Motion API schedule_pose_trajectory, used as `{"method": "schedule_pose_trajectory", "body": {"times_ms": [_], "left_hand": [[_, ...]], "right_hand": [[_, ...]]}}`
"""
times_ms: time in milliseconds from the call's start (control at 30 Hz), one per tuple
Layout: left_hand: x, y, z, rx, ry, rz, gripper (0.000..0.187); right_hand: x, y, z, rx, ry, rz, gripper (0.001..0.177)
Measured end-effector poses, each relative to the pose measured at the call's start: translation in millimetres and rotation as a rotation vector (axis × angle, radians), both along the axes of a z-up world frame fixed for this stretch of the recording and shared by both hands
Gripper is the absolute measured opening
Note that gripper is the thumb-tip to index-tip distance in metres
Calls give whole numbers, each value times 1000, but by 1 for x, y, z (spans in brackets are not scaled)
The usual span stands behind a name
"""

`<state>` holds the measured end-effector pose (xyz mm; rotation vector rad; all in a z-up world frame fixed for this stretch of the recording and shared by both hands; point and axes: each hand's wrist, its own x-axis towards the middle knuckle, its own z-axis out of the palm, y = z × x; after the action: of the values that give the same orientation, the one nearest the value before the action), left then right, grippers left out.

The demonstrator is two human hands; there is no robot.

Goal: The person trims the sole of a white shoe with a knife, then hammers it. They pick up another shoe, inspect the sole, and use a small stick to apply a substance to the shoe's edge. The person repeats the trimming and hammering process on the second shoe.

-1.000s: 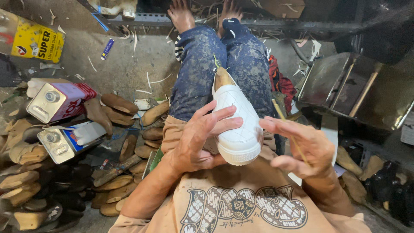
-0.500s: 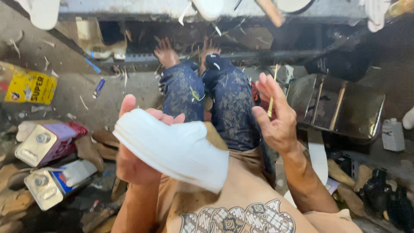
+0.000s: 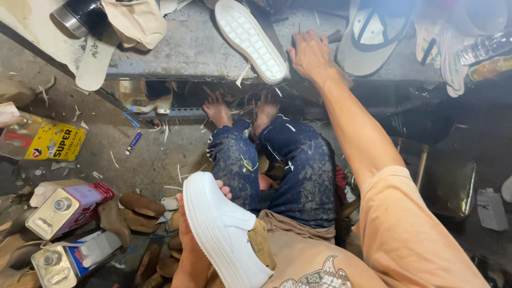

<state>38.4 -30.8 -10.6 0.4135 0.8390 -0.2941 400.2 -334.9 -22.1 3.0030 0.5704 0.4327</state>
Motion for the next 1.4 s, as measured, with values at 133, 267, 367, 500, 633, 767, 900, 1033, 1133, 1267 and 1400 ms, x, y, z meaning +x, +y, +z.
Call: {"method": "schedule_pose_trajectory", "body": {"times_ms": [133, 267, 367, 500, 633, 767, 900, 1033, 1133, 1267, 1400], "left_hand": [[11, -2, 38, 68, -35, -102, 90], [9, -20, 57, 151, -169, -29, 75], [5, -31, 41, 32, -572, 47, 77], [12, -36, 50, 175, -747, -73, 88], [23, -24, 101, 235, -563, -222, 97], [14, -28, 107, 267, -416, -156, 77], [-1, -30, 91, 328, -408, -13, 69], [-8, -38, 81, 458, -467, 33, 62], [-8, -39, 71, 390, -382, 119, 62], [-1, -29, 76, 335, -295, 169, 63], [2, -1, 75, 300, -175, 335, 84]], "right_hand": [[-36, -8, -16, 269, 105, -16, 48], [-207, 37, 57, 948, 390, 120, 47], [-325, 58, 50, 1630, 1208, 213, 108], [-396, 72, 47, 1699, 1314, 82, 97], [-398, 71, 58, 1380, 1106, 8, 68], [-406, 76, 53, 1429, 1089, 92, 66], [-408, 77, 54, 1519, 1064, 170, 65], [-403, 79, 61, 1559, 1019, 188, 44], [-395, 88, 66, 1618, 925, 189, 25], [-390, 83, 69, 1759, 885, 90, 31], [-371, 78, 75, 2074, 780, -93, 46]]}}
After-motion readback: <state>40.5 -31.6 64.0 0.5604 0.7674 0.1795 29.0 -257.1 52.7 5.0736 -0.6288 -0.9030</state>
